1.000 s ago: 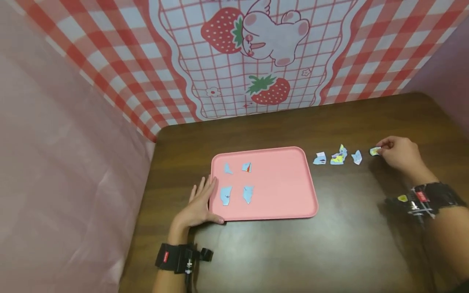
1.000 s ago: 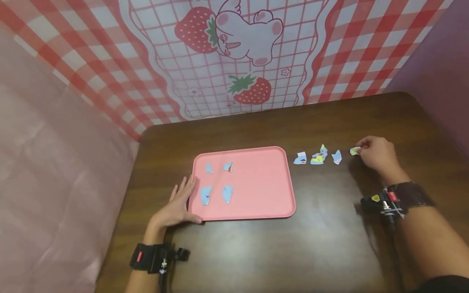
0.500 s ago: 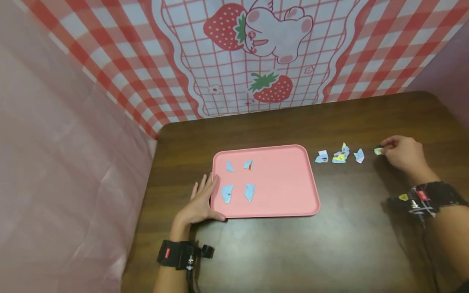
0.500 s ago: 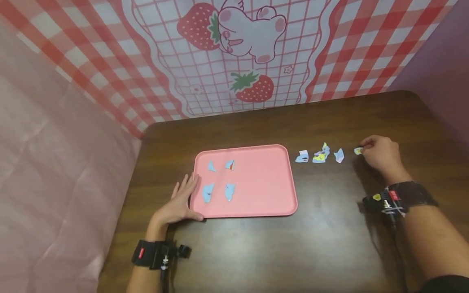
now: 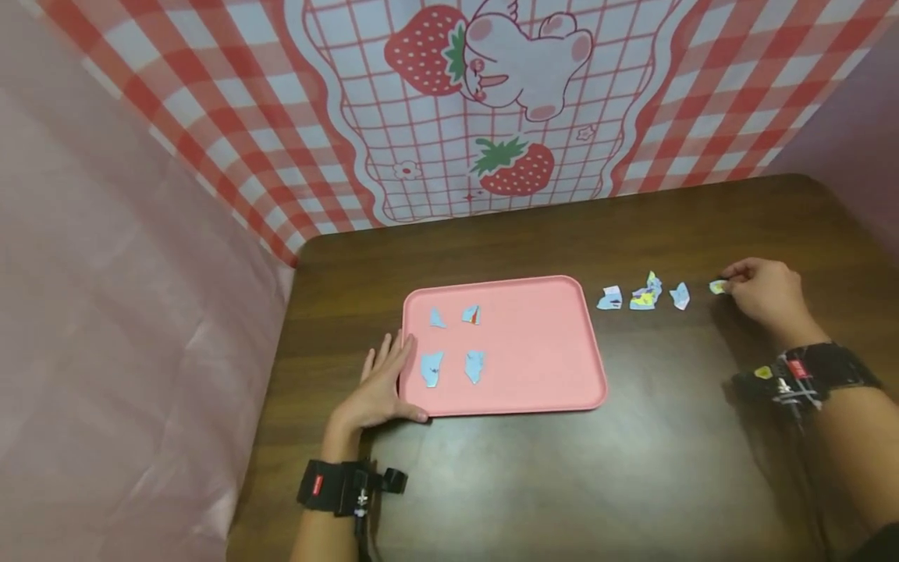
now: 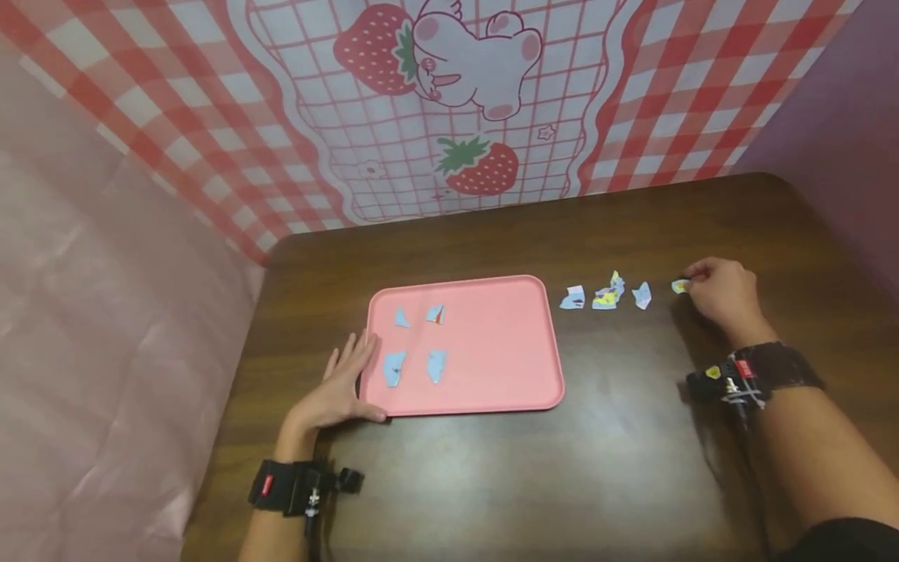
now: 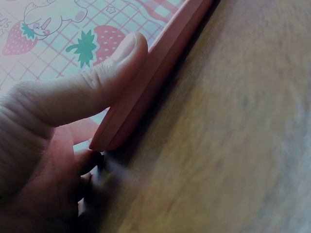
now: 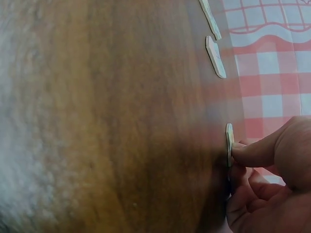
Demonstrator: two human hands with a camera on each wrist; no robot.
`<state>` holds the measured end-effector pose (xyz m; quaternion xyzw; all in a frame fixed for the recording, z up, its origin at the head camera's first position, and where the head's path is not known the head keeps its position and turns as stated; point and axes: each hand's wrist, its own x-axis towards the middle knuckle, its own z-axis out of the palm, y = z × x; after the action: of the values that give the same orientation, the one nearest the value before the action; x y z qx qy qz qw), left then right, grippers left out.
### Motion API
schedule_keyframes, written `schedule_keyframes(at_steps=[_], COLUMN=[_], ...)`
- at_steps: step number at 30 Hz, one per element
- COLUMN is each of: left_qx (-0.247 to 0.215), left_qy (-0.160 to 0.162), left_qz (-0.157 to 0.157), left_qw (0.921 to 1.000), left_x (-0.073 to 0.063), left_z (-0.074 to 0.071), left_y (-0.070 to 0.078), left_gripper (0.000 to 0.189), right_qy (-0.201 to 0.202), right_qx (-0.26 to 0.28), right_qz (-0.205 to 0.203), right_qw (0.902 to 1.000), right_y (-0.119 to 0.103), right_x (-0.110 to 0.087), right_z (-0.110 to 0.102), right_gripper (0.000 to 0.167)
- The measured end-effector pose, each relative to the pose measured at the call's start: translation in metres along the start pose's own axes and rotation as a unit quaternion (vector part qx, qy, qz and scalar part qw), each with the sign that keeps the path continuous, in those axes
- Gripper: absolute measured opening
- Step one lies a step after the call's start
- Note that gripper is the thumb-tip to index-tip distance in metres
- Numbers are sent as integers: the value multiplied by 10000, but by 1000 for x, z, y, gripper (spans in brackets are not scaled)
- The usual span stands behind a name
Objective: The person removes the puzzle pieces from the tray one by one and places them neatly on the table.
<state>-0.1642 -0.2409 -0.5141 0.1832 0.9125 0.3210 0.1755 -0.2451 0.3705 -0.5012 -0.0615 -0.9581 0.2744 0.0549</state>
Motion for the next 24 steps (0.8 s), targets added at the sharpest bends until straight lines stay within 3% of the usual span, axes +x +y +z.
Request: schedule_keyframes(at_steps=[16, 24], left_qx=[-111, -81], left_qy=[18, 74], left_qz=[137, 147], left_qw=[9998, 9998], left_x=[-4, -2], left_z=[2, 5], left_y=[8, 9], left_gripper=[134, 134], right_qy=[261, 376], right_qx=[260, 426], right_qz=[9, 250], right_qw=[9993, 9981], right_y=[5, 8], right_x=[-1, -3], right_z=[0, -4], right_gripper=[16, 17])
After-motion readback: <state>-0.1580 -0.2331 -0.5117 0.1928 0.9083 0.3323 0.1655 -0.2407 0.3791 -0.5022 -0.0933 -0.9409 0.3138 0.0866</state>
